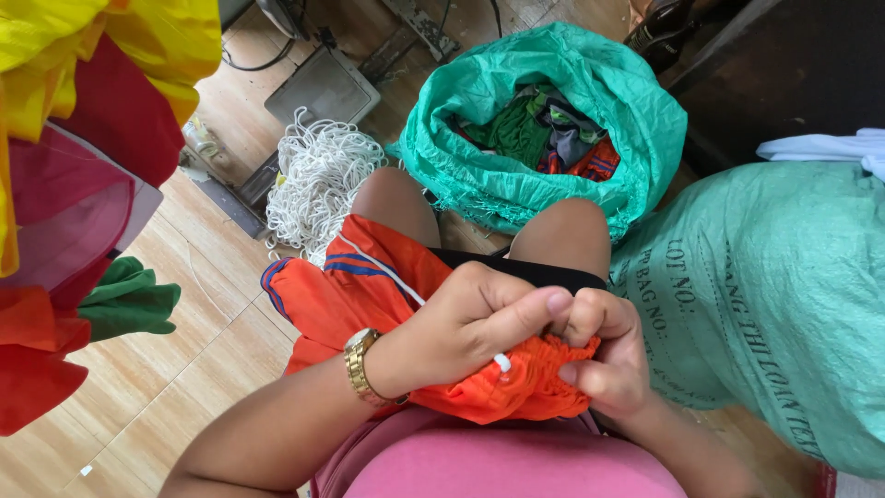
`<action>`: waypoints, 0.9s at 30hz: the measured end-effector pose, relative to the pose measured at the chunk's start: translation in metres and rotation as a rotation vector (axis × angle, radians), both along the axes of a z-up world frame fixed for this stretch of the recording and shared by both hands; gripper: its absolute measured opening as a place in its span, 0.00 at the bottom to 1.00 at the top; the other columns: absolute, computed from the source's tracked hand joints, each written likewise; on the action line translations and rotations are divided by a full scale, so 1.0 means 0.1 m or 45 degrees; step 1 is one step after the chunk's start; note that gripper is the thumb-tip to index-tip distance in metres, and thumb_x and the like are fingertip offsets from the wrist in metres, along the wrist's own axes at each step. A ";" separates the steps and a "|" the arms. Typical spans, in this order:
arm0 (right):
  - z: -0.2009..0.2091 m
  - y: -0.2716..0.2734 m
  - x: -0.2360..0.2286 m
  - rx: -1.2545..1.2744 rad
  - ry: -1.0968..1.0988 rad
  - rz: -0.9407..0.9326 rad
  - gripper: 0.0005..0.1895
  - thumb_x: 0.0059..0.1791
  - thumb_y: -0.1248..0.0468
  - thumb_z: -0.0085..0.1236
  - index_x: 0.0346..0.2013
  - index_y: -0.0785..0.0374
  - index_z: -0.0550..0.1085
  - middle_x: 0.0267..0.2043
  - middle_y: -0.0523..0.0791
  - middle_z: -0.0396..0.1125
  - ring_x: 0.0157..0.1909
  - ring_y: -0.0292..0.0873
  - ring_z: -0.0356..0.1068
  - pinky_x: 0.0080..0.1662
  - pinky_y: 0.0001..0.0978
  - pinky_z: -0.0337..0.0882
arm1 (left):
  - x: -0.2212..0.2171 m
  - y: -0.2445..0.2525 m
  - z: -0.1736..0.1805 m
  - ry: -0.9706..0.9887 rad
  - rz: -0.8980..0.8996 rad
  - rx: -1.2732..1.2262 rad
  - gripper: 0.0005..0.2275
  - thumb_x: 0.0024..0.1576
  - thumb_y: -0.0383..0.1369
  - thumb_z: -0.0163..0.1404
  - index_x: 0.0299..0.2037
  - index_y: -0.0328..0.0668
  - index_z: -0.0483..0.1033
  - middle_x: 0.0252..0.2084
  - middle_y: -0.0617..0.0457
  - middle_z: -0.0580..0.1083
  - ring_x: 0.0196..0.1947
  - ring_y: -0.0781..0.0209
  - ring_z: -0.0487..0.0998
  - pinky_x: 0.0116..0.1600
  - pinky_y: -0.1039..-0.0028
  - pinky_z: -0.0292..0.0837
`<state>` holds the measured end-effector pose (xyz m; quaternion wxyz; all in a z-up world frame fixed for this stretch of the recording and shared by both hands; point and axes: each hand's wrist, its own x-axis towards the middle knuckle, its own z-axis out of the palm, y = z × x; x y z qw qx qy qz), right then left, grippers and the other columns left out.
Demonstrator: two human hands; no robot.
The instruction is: The person threads a white drawstring through the waistband of an orange garment, pulls it through, and then uses scissors to trim the excess string. The person then ties the ends of the drawstring into a knot.
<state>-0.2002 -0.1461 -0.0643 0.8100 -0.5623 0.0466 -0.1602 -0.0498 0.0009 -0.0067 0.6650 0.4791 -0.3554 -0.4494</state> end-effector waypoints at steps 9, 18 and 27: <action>-0.15 0.14 0.02 0.554 -0.049 0.110 0.13 0.45 0.70 0.58 0.29 0.59 0.60 0.22 0.46 0.56 0.23 0.41 0.52 0.28 0.34 0.51 | -0.23 -0.01 -0.29 -0.298 0.616 -0.118 0.21 0.74 0.36 0.39 0.24 0.43 0.58 0.22 0.60 0.55 0.22 0.66 0.53 0.30 0.70 0.49; -0.51 0.22 0.06 0.847 -0.307 0.183 0.16 0.43 0.79 0.57 0.30 0.60 0.59 0.26 0.48 0.62 0.30 0.37 0.64 0.34 0.29 0.66 | -0.35 -0.19 -0.75 0.365 0.636 -0.294 0.28 0.77 0.32 0.39 0.16 0.46 0.63 0.16 0.60 0.60 0.20 0.72 0.55 0.29 0.83 0.59; -0.41 0.10 -0.03 0.226 -0.415 -0.122 0.14 0.41 0.77 0.59 0.28 0.64 0.61 0.20 0.48 0.58 0.20 0.39 0.63 0.22 0.25 0.57 | -0.43 -0.25 -0.59 0.797 0.621 -0.055 0.28 0.74 0.34 0.47 0.15 0.45 0.64 0.14 0.59 0.59 0.18 0.75 0.54 0.25 0.83 0.51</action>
